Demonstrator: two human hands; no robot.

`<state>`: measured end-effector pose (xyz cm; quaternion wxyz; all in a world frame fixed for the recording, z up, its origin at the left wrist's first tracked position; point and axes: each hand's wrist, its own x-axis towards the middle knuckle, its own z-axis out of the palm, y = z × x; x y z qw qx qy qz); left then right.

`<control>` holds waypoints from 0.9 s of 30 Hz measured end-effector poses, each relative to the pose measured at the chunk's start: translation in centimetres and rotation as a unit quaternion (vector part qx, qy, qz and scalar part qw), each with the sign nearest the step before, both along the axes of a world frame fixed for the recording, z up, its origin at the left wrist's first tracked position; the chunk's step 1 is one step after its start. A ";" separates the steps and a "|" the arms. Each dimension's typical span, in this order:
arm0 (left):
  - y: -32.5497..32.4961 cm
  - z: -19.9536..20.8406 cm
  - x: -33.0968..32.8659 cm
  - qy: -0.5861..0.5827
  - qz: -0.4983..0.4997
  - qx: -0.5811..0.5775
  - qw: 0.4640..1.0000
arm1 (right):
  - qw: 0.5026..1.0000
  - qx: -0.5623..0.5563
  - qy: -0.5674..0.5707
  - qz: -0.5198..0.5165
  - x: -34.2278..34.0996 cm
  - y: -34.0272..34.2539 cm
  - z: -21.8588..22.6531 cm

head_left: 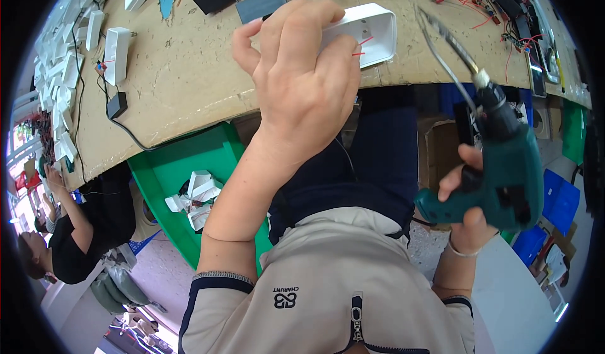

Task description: Assemble wires into plastic housings using a handheld soldering gun.

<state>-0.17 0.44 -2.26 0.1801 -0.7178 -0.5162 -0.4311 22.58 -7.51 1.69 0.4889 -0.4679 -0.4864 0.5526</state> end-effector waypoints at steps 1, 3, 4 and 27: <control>0.2 -0.1 0.0 -0.005 -0.010 -0.016 1.000 | 0.999 0.004 -0.038 -0.015 -0.3 -0.5 0.5; 0.3 -0.1 0.1 -0.011 -0.021 -0.033 0.999 | 0.996 0.009 -0.081 -0.028 -0.2 -1.1 0.6; 0.2 0.1 0.0 -0.010 -0.015 -0.051 0.999 | 0.996 0.008 -0.082 -0.029 -0.1 -1.3 0.7; -0.3 3.3 1.5 0.126 0.034 -0.095 0.987 | 0.993 -0.069 -0.091 0.015 -0.7 0.0 0.3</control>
